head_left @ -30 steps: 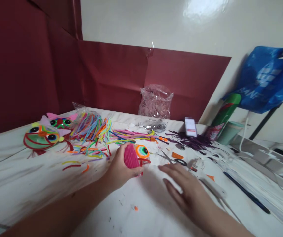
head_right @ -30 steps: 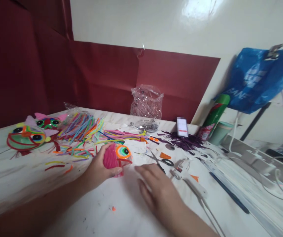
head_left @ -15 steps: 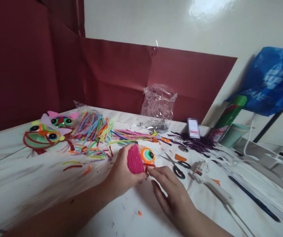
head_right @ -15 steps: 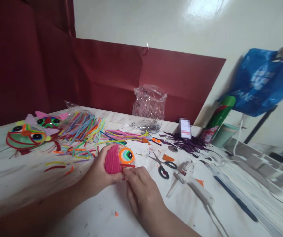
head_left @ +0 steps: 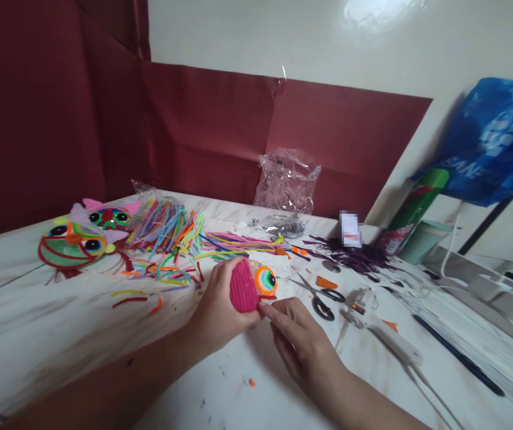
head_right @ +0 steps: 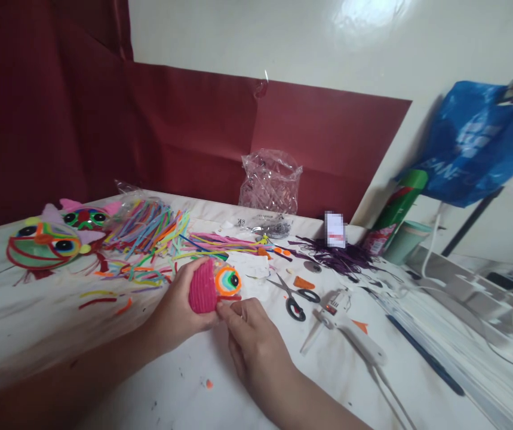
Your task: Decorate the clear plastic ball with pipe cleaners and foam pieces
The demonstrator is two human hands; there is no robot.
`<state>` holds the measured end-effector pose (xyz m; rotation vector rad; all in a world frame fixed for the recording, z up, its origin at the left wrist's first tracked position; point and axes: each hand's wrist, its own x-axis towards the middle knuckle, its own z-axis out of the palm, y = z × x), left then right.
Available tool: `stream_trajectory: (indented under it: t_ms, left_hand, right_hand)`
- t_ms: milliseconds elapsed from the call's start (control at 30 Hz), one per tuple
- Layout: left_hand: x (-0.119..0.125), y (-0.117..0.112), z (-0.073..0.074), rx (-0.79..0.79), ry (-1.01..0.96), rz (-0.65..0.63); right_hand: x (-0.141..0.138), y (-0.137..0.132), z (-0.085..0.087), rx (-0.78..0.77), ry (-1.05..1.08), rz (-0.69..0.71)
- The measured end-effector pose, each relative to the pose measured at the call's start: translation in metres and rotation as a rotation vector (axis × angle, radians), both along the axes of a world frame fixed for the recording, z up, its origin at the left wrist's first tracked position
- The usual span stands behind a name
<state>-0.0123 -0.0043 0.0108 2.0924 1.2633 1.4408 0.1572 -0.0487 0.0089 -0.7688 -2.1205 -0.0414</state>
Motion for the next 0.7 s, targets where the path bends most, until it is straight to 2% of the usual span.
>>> stream_trajectory:
  t_ms: [167, 333, 433, 500, 567, 633, 700]
  left_hand:
    - [0.001, 0.001, -0.001, -0.028, -0.017, -0.015]
    - [0.002, 0.002, 0.000, -0.145, -0.112, -0.059]
    - [0.002, 0.001, 0.001, -0.248, -0.218, -0.098]
    - [0.003, 0.001, 0.002, -0.382, -0.330, -0.184]
    - [0.002, 0.001, 0.003, -0.516, -0.482, -0.332]
    - [0.001, 0.003, 0.004, -0.590, -0.641, -0.463]
    - [-0.002, 0.007, 0.006, -0.632, -0.776, -0.517]
  right_hand:
    - [0.000, 0.001, -0.003, 0.019, -0.015, -0.020]
    - [-0.001, 0.005, -0.002, 0.021, -0.005, -0.025]
    - [0.000, 0.005, 0.001, -0.026, 0.029, 0.020]
    - [0.001, 0.003, 0.004, -0.098, 0.084, 0.061]
    - [0.004, 0.003, 0.007, -0.179, 0.184, 0.054]
    - [0.007, 0.005, 0.008, -0.247, 0.331, -0.023]
    - [0.009, 0.009, 0.007, -0.335, 0.496, -0.126]
